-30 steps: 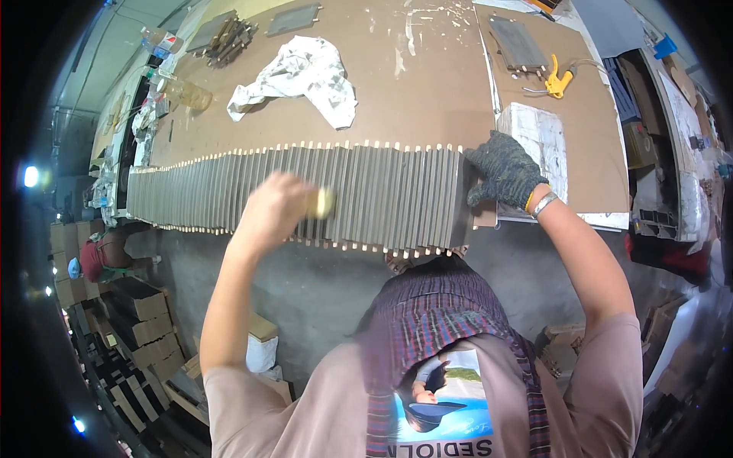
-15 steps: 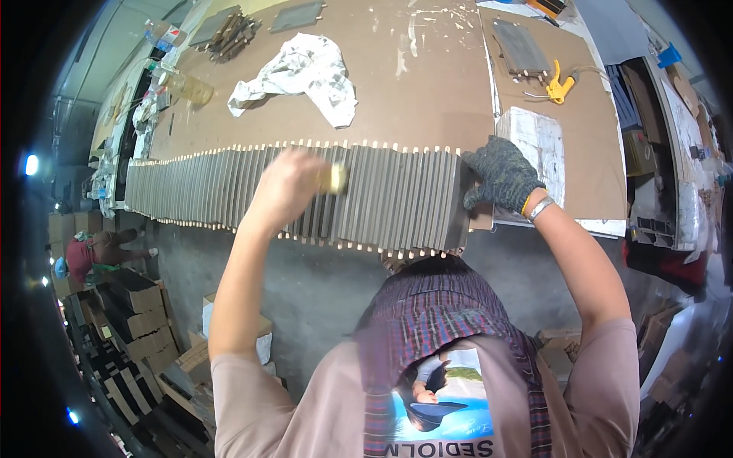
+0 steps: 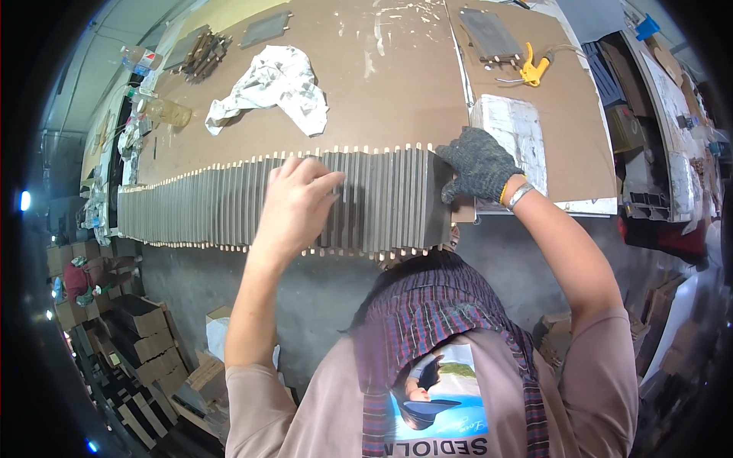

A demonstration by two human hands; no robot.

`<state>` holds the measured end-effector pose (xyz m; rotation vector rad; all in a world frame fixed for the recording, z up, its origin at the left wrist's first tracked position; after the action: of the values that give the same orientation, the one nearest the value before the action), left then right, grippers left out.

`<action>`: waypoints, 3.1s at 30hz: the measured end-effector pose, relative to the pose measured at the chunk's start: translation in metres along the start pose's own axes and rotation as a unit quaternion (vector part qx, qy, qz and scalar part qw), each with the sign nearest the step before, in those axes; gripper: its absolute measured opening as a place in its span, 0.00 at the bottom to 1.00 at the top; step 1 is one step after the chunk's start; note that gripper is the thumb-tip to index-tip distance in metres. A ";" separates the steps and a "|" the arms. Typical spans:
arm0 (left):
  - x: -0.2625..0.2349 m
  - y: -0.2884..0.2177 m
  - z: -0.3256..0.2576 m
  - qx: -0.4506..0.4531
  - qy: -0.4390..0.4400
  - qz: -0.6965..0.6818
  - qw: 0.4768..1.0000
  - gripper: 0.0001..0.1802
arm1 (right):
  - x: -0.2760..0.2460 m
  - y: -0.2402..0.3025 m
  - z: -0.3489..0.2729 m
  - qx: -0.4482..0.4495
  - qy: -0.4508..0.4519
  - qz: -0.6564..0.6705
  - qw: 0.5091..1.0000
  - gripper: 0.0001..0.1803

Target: The person uses a yellow sponge to apply a liquid to the edges and pegs of a long row of connected wooden slats, occasionally picking up and wiping individual wooden components by hand.

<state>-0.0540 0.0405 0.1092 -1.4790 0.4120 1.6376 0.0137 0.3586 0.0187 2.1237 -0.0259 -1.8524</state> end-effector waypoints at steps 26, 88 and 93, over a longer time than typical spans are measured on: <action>0.023 -0.019 0.008 0.002 -0.069 0.030 0.997 0.02 | 0.003 -0.001 -0.002 -0.025 -0.034 0.004 0.999 0.37; -0.016 0.054 -0.101 -0.058 -0.001 0.037 0.998 0.21 | 0.003 0.003 0.001 0.004 -0.003 -0.015 1.000 0.43; -0.053 0.048 -0.156 -0.119 0.079 0.034 0.989 0.25 | 0.003 0.006 0.003 -0.004 0.000 -0.028 1.000 0.43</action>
<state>0.0044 -0.1210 0.1068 -1.7991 0.3671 1.6734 0.0129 0.3516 0.0169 2.1391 0.0427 -1.8811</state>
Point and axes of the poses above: each hand's wrist, its own z-axis towards the middle knuckle, its own x-axis out of the palm, y = z × x, the point moved 1 cm from there along z, towards the middle knuckle, and after that the axes turned 9 degrees about -y, right-handed, at the moved point
